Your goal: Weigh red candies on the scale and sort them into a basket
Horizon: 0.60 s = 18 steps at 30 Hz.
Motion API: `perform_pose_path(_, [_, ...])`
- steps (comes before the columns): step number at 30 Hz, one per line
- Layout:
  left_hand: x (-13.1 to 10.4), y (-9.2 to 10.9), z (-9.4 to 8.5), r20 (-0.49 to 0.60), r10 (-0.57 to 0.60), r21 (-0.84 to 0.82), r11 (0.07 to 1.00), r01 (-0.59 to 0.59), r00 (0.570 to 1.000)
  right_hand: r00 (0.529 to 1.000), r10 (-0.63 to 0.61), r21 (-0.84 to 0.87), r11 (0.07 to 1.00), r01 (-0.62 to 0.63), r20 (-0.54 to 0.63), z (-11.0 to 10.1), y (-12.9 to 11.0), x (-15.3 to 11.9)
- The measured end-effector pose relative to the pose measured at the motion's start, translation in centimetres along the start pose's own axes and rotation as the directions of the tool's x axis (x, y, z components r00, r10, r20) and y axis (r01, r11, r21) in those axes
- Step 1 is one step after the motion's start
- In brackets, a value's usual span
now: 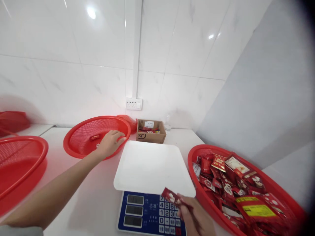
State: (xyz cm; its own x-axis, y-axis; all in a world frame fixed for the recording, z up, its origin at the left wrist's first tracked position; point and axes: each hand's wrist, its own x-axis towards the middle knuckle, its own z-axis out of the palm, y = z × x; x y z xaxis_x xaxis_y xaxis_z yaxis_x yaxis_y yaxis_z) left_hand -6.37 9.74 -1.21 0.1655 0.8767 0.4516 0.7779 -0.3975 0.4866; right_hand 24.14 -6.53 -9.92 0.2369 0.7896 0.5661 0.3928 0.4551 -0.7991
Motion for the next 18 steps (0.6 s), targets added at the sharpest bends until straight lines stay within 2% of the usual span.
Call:
perform_pose_path(3, [-1.4, 5.0, 1.0, -0.002, 0.038, -0.223, 0.974, -0.038, 0.999, 0.983, 0.13, 0.181, 0.972, -0.153, 0.131, 0.9, -1.5, 2.3])
perform_pose_path(6, [-3.3, 9.2, 1.6, 0.007, 0.098, -0.409, 0.908, -0.086, 0.995, 0.961, 0.236, 0.435, 0.857, -0.276, 0.145, 2.1, -3.1, 4.0])
perform_pose_path(7, [-3.8, 10.2, 1.6, -0.004, 0.12, -0.481, 0.87, -0.107, 0.993, 0.954, 0.261, 0.497, 0.814, -0.3, 0.149, 2.4, -3.5, 4.4])
perform_pose_path(8, [-4.3, 10.9, 1.5, -0.023, 0.137, -0.624, 0.772, -0.121, 0.99, 0.947, 0.281, 0.545, 0.776, -0.318, 0.153, 2.6, -3.9, 4.7])
perform_pose_path(11, [-5.2, 11.8, 1.0, -0.031, 0.152, -0.819, 0.562, -0.112, 0.988, 0.933, 0.329, 0.623, 0.702, -0.346, 0.148, 2.7, -4.7, 5.3])
perform_pose_path(14, [-5.6, 11.7, 0.7, -0.045, 0.136, -0.86, 0.499, -0.107, 0.99, 0.938, 0.326, 0.633, 0.703, -0.324, 0.118, 2.4, -5.1, 5.6])
perform_pose_path(18, [-6.0, 11.3, 0.5, -0.075, 0.107, -0.883, 0.456, -0.116, 0.991, 0.963, 0.26, 0.595, 0.763, -0.252, 0.074, 2.2, -5.8, 5.8])
